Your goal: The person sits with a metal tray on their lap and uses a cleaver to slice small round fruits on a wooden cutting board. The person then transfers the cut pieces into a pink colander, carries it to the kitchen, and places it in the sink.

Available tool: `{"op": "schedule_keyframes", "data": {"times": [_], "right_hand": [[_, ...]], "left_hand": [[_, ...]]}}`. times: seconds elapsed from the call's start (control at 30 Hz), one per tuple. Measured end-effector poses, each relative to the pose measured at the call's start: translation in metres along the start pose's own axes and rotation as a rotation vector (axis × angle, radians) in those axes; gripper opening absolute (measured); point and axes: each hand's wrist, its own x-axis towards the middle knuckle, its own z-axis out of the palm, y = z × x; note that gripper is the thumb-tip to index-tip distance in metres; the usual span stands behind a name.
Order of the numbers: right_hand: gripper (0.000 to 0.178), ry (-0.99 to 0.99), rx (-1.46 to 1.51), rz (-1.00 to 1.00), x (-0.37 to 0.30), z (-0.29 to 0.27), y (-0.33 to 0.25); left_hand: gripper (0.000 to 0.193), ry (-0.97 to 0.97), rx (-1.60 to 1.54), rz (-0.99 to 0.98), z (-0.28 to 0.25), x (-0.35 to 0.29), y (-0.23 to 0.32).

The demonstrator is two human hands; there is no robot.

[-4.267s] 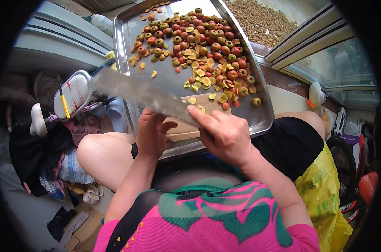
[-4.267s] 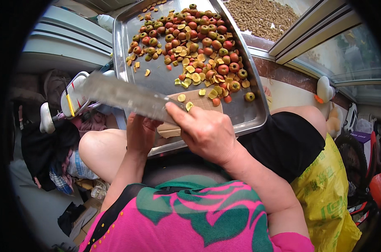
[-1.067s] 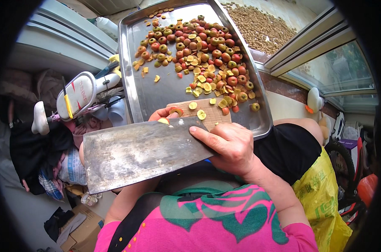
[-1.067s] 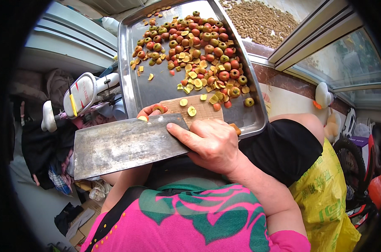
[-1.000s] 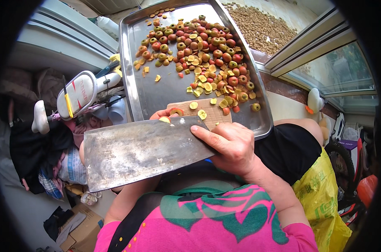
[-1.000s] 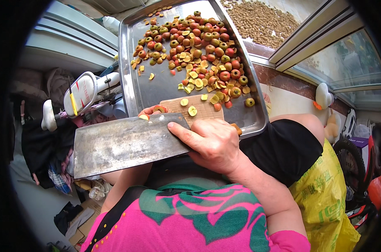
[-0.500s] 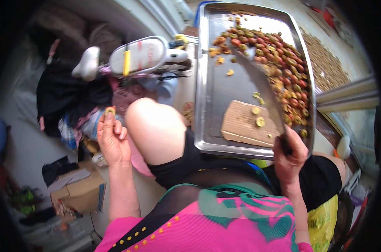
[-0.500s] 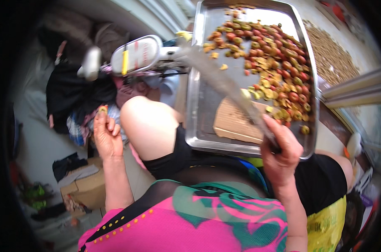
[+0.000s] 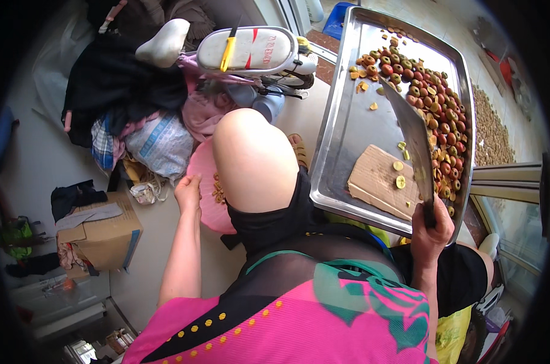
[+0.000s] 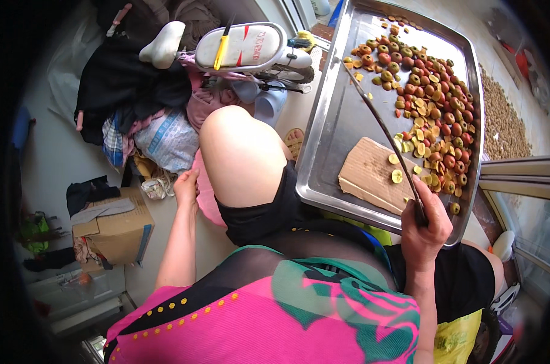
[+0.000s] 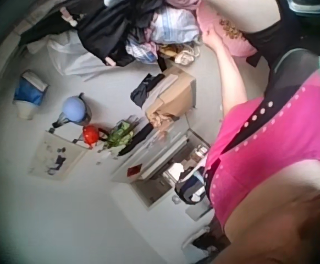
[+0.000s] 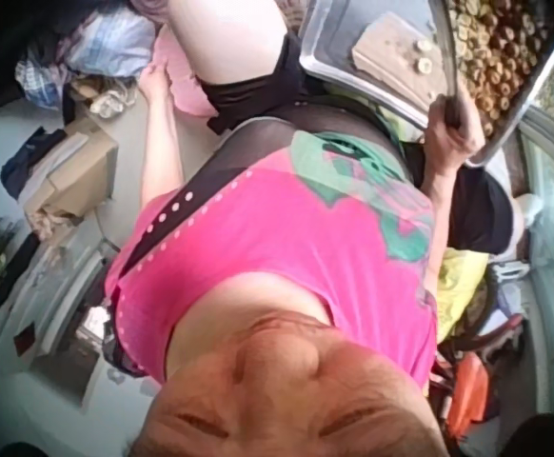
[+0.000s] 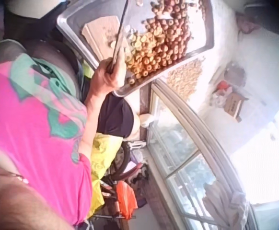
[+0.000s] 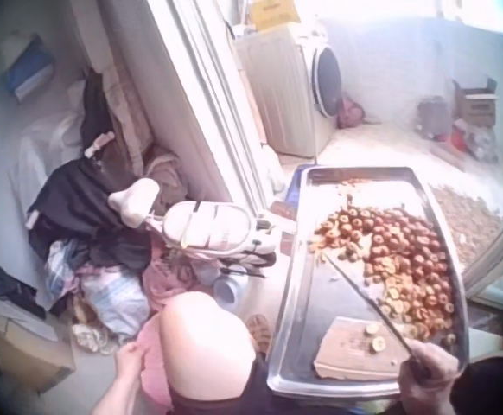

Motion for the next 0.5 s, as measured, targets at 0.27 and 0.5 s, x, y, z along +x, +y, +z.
{"op": "schedule_keyframes", "data": {"times": [0.27,0.5], "right_hand": [[0.032,0.044,0.008,0.057,-0.004,0.005,0.026],[0.031,0.022,0.0,0.096,0.006,0.017,0.02]], "left_hand": [[0.014,-0.018,-0.167,0.083,0.01,0.002,0.016],[0.036,0.007,0.649,0.417,-0.01,0.005,-0.041]]}}
